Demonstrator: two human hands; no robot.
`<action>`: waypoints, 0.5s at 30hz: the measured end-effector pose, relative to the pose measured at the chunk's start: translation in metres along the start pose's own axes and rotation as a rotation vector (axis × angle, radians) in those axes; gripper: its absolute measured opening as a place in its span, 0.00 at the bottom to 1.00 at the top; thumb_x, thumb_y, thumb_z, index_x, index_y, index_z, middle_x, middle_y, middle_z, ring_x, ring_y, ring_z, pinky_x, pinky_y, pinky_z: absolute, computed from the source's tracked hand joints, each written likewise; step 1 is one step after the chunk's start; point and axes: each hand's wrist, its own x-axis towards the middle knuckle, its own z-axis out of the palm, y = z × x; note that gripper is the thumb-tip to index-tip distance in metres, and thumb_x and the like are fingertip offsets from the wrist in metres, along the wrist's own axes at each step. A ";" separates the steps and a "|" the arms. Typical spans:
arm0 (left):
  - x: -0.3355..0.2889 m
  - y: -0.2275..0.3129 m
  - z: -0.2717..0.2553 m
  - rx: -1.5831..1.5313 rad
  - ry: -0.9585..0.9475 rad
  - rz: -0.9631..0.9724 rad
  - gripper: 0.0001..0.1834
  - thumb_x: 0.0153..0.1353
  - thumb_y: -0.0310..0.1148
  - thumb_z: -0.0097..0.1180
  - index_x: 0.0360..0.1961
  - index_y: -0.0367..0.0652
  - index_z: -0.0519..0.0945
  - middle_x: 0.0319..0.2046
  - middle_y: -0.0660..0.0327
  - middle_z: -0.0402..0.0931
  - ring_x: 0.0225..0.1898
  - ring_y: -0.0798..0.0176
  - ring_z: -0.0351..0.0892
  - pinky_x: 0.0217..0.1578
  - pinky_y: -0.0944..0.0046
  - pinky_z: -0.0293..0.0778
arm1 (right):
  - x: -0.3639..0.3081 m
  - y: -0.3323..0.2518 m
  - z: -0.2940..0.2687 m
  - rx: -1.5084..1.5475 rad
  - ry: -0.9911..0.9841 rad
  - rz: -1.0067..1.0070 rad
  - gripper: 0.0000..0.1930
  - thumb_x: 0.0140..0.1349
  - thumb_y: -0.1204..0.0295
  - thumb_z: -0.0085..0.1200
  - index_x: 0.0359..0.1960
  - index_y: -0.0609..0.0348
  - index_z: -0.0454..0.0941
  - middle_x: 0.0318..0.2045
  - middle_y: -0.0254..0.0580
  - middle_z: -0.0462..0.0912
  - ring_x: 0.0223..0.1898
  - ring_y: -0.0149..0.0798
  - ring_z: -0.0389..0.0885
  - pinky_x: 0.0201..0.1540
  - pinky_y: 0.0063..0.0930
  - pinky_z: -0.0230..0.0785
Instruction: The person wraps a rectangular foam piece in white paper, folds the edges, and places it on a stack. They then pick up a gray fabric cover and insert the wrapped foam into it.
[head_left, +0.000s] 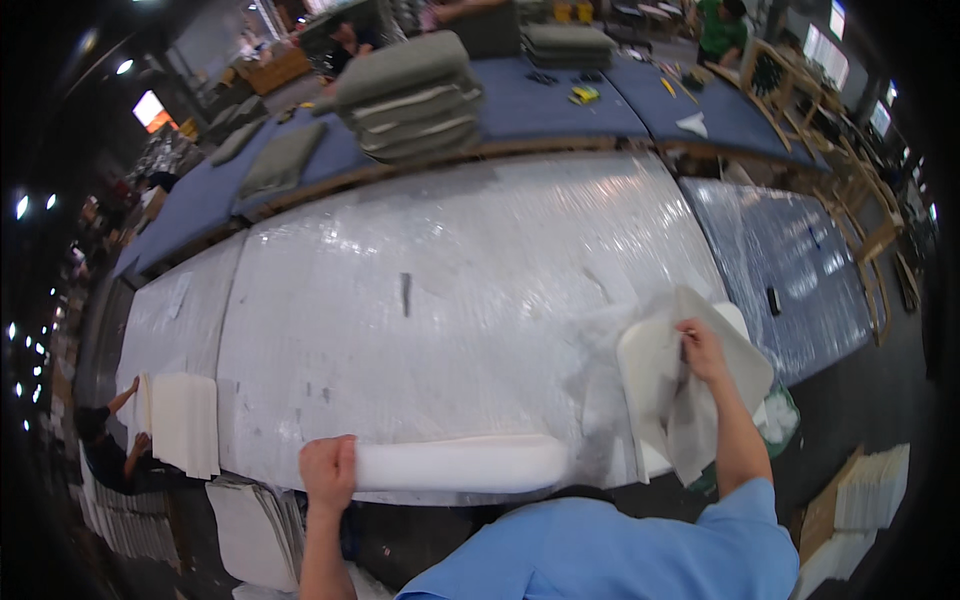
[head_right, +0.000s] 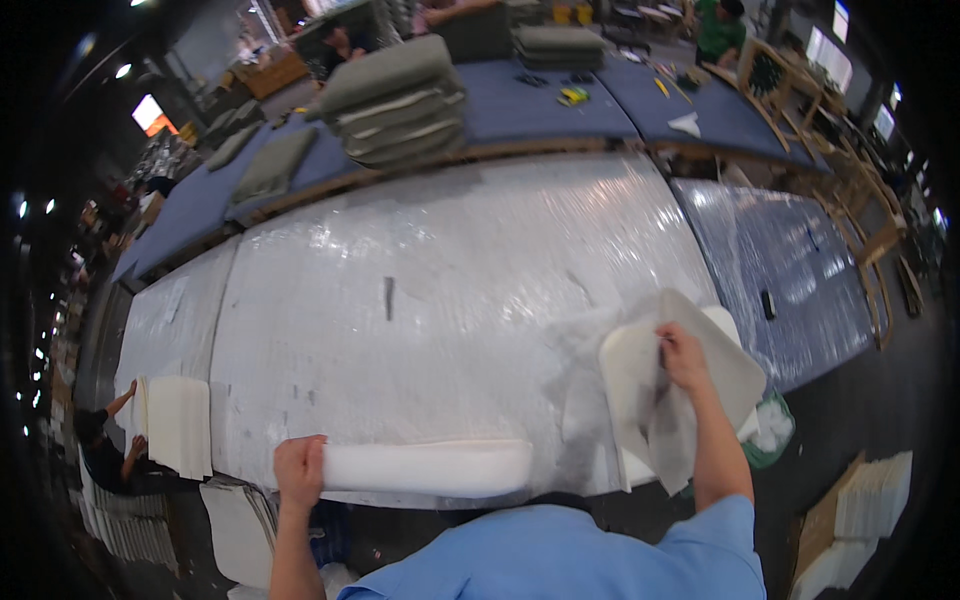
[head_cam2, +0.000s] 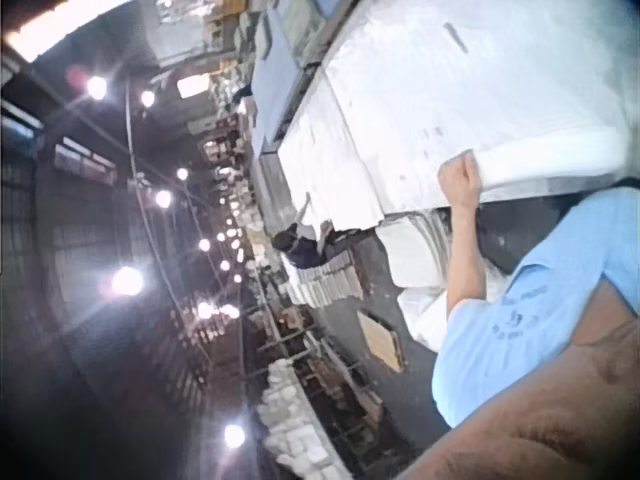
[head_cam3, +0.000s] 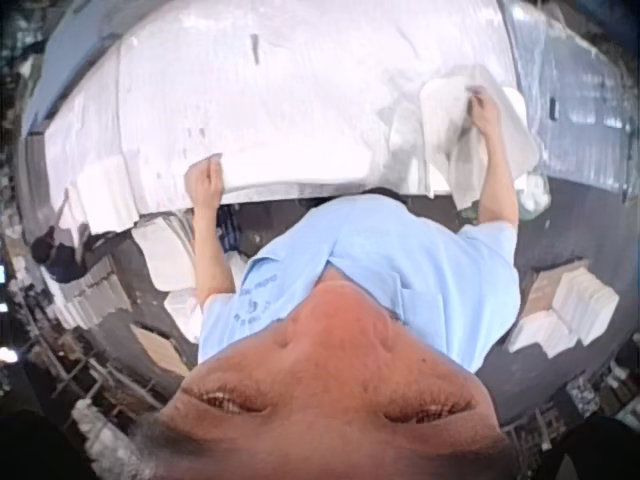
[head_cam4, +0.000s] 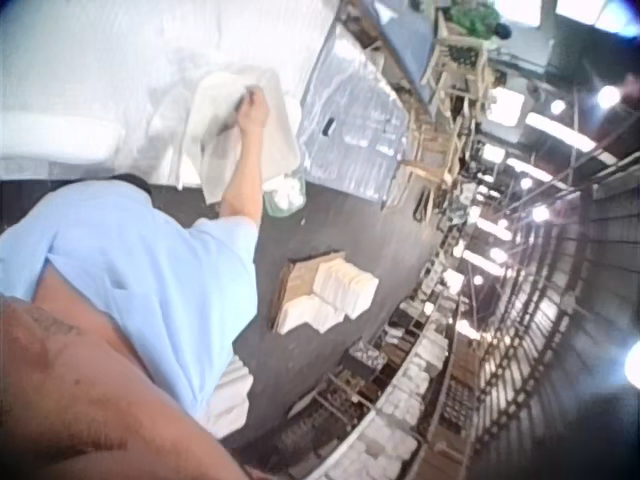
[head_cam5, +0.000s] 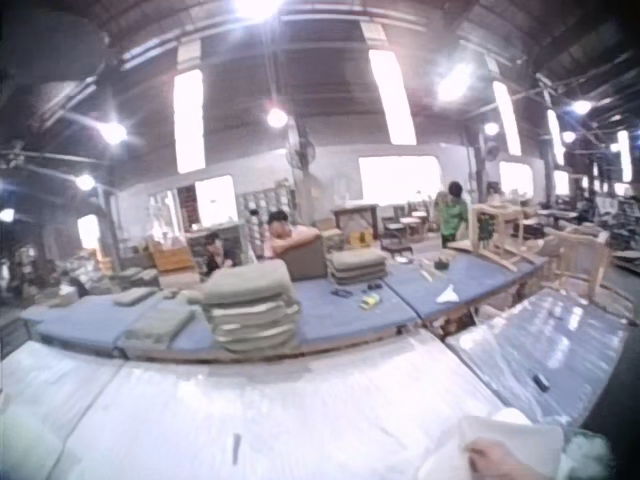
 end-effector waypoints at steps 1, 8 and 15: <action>-0.001 -0.003 0.004 -0.015 0.032 0.027 0.13 0.69 0.38 0.57 0.34 0.43 0.89 0.30 0.52 0.86 0.35 0.43 0.82 0.43 0.43 0.73 | 0.002 -0.006 -0.018 0.070 0.121 -0.008 0.08 0.69 0.80 0.52 0.46 0.56 0.80 0.42 0.41 0.85 0.38 0.42 0.84 0.45 0.36 0.77; -0.017 0.003 -0.011 -0.003 -0.120 0.008 0.17 0.69 0.44 0.55 0.32 0.46 0.90 0.28 0.54 0.86 0.35 0.44 0.83 0.43 0.43 0.73 | 0.028 -0.142 -0.109 0.525 0.590 -0.188 0.06 0.81 0.76 0.46 0.49 0.57 0.77 0.45 0.33 0.82 0.45 0.28 0.79 0.53 0.24 0.71; -0.046 0.000 -0.011 -0.032 -0.008 0.020 0.17 0.68 0.46 0.57 0.36 0.47 0.91 0.30 0.56 0.88 0.38 0.48 0.84 0.53 0.47 0.69 | 0.068 -0.299 -0.083 0.709 0.618 -0.425 0.06 0.81 0.74 0.47 0.52 0.56 0.77 0.45 0.31 0.81 0.44 0.25 0.78 0.51 0.22 0.72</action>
